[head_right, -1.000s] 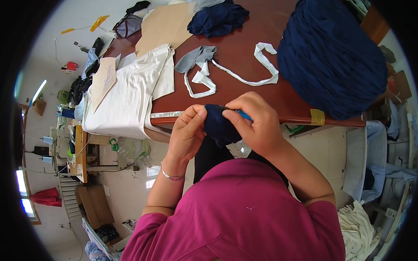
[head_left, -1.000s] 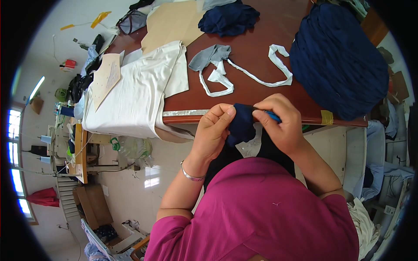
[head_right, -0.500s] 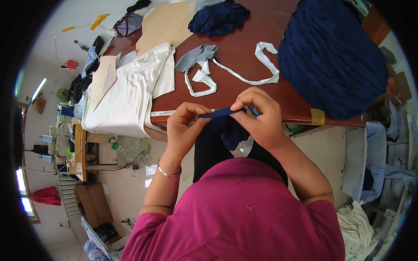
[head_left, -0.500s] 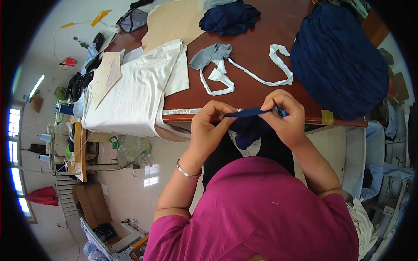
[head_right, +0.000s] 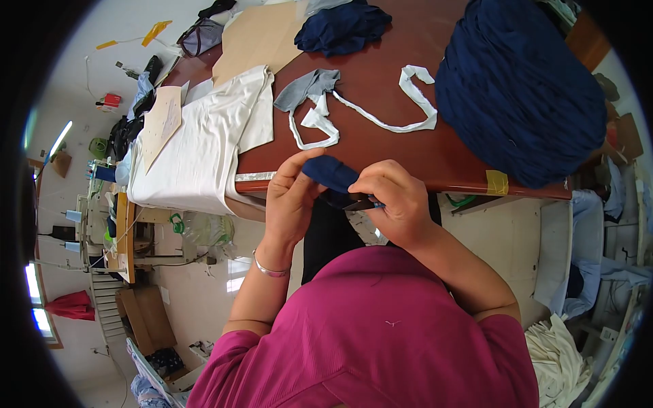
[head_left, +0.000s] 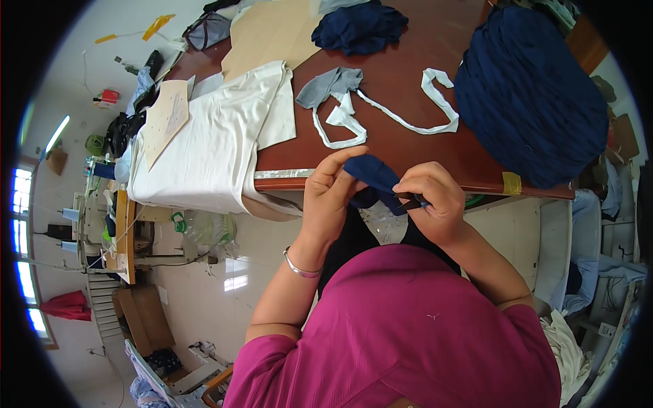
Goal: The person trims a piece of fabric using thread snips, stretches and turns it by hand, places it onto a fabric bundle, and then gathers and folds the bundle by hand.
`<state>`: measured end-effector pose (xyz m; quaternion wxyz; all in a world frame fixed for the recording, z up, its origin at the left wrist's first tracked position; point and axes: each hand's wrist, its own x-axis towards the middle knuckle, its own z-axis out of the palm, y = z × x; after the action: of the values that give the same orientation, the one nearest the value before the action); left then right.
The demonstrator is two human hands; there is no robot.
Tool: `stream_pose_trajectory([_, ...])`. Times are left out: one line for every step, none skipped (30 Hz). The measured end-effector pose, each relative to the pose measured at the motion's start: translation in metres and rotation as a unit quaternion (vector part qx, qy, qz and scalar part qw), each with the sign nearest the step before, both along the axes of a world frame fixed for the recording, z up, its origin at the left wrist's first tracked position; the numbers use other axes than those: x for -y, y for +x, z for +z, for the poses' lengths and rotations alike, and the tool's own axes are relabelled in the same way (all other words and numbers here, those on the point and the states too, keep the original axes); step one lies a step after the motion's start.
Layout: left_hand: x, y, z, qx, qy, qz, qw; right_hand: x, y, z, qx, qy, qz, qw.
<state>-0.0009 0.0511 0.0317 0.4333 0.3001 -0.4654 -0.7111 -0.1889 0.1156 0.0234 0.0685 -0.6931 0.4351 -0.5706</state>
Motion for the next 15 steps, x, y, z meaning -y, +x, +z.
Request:
stream_pose_trajectory([-0.001,-0.002,0.000,-0.059,0.035,-0.012,0.998,0.000,0.001,-0.001,0.001,0.005,0.000,1.000])
stream_pose_trajectory([-0.001,-0.003,0.001,-0.118,0.069,-0.023,0.990,0.001,0.002,-0.002,0.002,0.010,-0.001,1.000])
stream_pose_trajectory([-0.002,-0.003,0.003,-0.140,0.078,-0.032,0.987,0.001,0.002,-0.002,0.005,0.015,-0.001,1.000])
stream_pose_trajectory([-0.003,-0.002,0.005,-0.161,0.087,-0.041,0.982,0.001,0.003,-0.001,0.008,0.020,-0.001,1.000])
stream_pose_trajectory([-0.003,-0.002,0.007,-0.183,0.096,-0.050,0.977,0.001,0.004,-0.001,0.011,0.026,-0.001,1.000])
stream_pose_trajectory([-0.004,-0.002,0.005,-0.179,0.088,-0.044,0.979,0.002,0.003,-0.001,0.021,0.035,0.010,0.999])
stream_pose_trajectory([-0.004,-0.001,0.001,-0.175,0.079,-0.037,0.981,0.002,0.003,0.000,0.032,0.044,0.021,0.998])
stream_pose_trajectory([-0.004,0.000,0.000,-0.171,0.071,-0.030,0.982,0.003,0.003,0.000,0.042,0.053,0.032,0.997])
stream_pose_trajectory([-0.005,-0.002,0.001,-0.159,0.068,-0.012,0.985,0.001,0.003,0.002,0.083,0.100,0.041,0.991])
stream_pose_trajectory([-0.006,-0.004,0.004,-0.148,0.065,0.007,0.987,-0.003,0.004,0.005,0.124,0.147,0.050,0.980])
stream_pose_trajectory([-0.007,-0.006,0.006,-0.137,0.062,0.026,0.988,-0.005,0.004,0.007,0.163,0.193,0.058,0.966])
stream_pose_trajectory([-0.007,-0.007,0.006,-0.138,0.065,0.032,0.988,-0.004,0.003,0.008,0.149,0.165,0.046,0.974])
stream_pose_trajectory([-0.007,-0.007,0.006,-0.139,0.069,0.039,0.987,-0.003,0.002,0.008,0.135,0.137,0.033,0.981])
stream_pose_trajectory([-0.008,-0.008,0.006,-0.140,0.073,0.044,0.987,-0.002,0.001,0.008,0.121,0.110,0.020,0.986])
stream_pose_trajectory([-0.009,-0.008,0.006,-0.140,0.075,0.044,0.986,-0.001,0.000,0.009,0.090,0.090,0.004,0.992])
